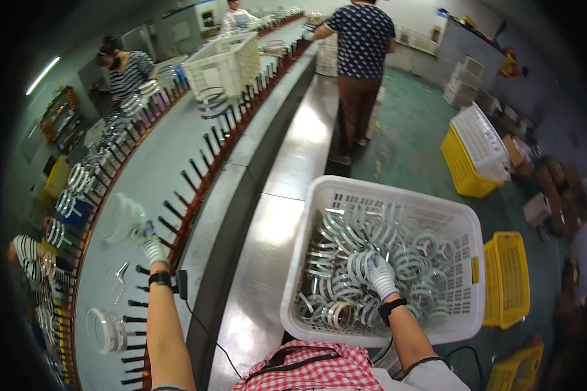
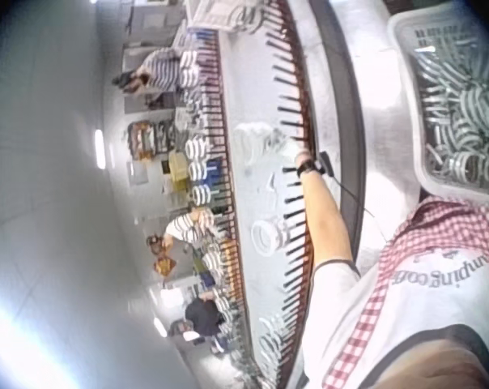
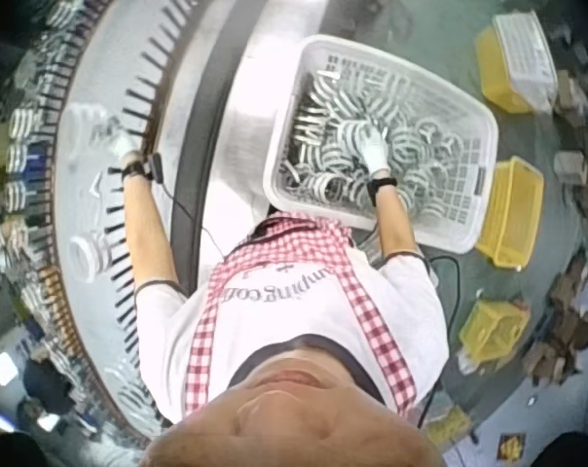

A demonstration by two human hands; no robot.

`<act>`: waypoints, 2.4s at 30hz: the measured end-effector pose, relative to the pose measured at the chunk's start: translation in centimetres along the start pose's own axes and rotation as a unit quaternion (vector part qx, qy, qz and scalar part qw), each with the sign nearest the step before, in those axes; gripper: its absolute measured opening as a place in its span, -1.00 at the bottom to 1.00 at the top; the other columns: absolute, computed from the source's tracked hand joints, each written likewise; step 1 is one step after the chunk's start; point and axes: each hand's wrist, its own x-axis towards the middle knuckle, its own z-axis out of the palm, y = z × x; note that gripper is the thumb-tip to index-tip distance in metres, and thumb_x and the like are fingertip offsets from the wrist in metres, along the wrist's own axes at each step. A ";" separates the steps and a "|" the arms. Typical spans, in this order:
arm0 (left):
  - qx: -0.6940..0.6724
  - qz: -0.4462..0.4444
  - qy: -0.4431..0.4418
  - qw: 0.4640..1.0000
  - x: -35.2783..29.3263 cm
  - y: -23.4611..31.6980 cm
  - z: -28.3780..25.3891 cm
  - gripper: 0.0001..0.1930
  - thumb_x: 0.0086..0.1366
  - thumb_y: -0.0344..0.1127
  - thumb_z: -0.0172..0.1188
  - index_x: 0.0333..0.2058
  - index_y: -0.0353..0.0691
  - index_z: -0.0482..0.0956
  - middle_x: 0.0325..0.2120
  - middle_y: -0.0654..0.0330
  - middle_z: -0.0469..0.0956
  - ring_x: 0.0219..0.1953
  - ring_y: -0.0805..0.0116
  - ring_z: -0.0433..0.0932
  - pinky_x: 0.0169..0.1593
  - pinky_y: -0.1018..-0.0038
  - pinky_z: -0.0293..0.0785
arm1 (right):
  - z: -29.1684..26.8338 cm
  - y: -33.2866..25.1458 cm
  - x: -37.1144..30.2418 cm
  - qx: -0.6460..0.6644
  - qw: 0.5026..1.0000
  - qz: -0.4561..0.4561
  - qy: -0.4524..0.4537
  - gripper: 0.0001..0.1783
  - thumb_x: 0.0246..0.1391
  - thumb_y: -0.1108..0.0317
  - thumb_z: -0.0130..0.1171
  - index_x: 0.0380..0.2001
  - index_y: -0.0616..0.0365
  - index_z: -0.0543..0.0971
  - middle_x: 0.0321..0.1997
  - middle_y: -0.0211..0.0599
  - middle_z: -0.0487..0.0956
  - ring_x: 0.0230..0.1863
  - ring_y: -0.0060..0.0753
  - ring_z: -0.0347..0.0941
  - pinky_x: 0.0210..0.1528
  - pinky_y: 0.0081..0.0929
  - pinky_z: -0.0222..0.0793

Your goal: The person picks up metal rings and frames from a basket and places them onto vertical pegs on a moving conveyor belt.

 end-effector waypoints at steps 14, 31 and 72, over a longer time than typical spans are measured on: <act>0.200 -0.035 -0.120 0.972 -3.0 -7.1 -9.6 -0.56 0.21 -0.18 0.06 0.01 -0.29 0.34 -0.07 0.06 0.44 -0.02 0.18 0.36 0.05 0.44 0.22 | -9.1 -8.5 -6.4 0.123 0.985 -0.091 -0.079 -0.69 0.08 0.17 -0.01 -0.40 0.26 0.48 -0.44 0.04 0.50 -0.37 0.03 0.43 -0.33 -0.26 0.32; -0.183 -0.327 -0.654 0.658 -27.7 17.4 -8.6 -0.63 0.22 -0.26 0.09 -0.06 -0.36 0.38 -0.31 0.19 0.51 -0.29 0.45 0.50 -0.16 0.56 0.43 | -4.3 -22.0 -1.8 0.412 0.830 -0.093 -0.364 -0.62 0.13 0.10 -0.02 -0.31 0.25 0.47 -0.46 -0.39 0.49 -0.47 -0.53 0.35 -0.41 -0.54 0.32; -0.219 0.158 -0.088 0.959 4.8 21.0 35.1 -0.56 0.22 -0.29 0.00 0.06 -0.28 0.25 0.09 0.05 0.25 0.08 0.25 0.26 0.13 0.38 0.17 | -14.2 -9.9 15.9 0.796 0.537 0.166 -0.226 -0.56 -0.05 0.15 0.19 -0.11 0.08 0.44 -0.30 -0.36 0.52 -0.27 -0.42 0.41 -0.26 -0.42 0.34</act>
